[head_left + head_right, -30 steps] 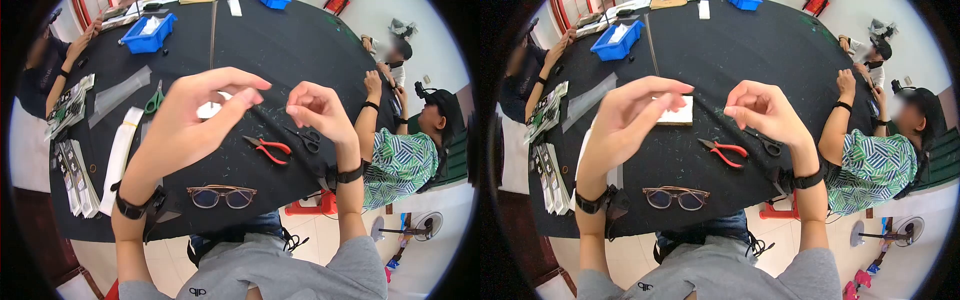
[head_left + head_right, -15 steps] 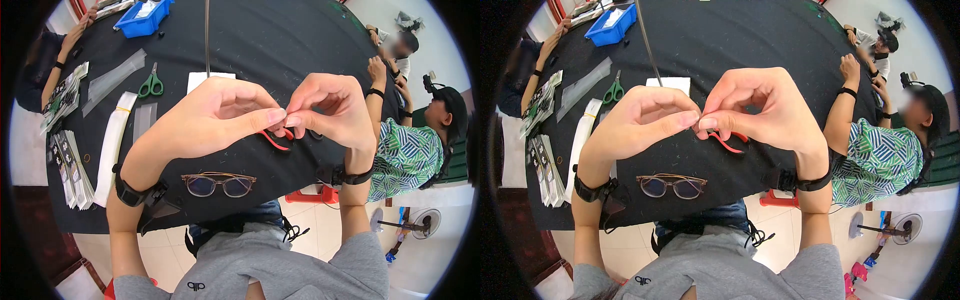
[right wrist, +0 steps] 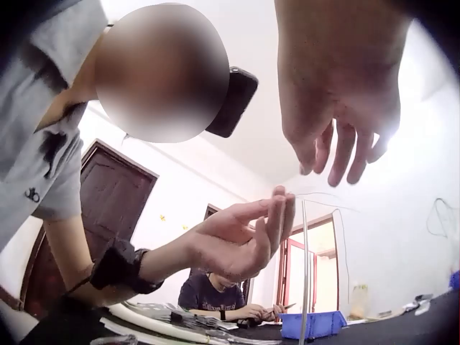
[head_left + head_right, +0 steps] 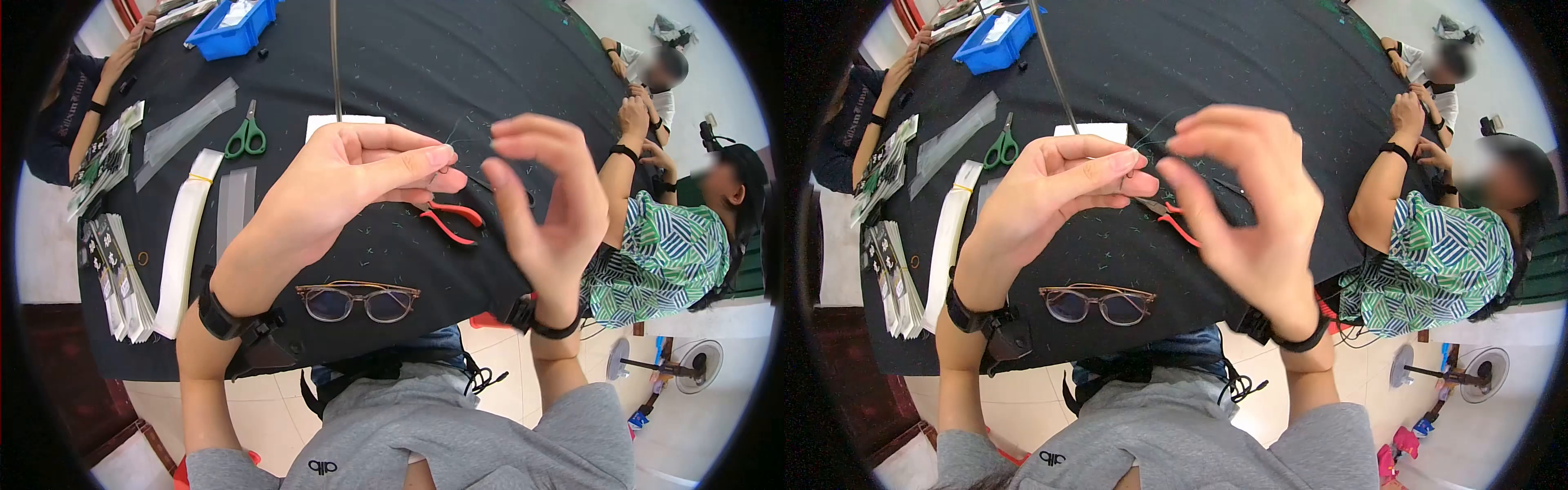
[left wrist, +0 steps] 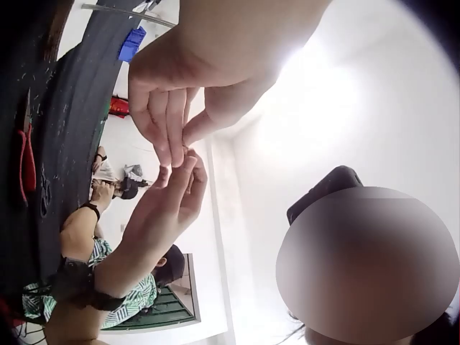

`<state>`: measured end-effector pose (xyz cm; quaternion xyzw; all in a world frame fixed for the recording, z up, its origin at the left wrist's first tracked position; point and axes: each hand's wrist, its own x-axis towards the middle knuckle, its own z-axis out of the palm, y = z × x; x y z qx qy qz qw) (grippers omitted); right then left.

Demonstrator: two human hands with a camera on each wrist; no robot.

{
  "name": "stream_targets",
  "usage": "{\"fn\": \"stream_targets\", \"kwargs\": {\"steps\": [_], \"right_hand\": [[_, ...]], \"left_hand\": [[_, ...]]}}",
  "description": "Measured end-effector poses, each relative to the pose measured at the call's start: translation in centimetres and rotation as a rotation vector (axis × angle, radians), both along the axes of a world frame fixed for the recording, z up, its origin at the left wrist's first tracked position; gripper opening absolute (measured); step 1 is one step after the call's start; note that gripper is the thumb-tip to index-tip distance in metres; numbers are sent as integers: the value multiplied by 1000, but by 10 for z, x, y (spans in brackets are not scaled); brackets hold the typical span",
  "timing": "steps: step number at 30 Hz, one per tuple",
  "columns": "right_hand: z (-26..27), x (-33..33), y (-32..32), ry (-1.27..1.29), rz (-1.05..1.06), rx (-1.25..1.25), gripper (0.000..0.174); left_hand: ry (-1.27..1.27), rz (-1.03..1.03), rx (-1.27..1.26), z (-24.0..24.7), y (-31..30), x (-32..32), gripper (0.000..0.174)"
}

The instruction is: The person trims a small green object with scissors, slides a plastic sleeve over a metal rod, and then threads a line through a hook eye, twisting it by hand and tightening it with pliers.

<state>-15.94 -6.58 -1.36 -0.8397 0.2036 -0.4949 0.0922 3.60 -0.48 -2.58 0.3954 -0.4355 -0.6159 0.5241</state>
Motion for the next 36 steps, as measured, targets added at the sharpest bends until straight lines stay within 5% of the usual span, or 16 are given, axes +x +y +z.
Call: {"fn": "stream_targets", "kwargs": {"steps": [25,36], "right_hand": [[-28,4,19,190,-198,-333,41],[-34,6,19,4,-186,-129,32]], "left_hand": [[48,80,44,-3,-5,-10,21],[52,68,40,-4,-3,-13,23]]}}
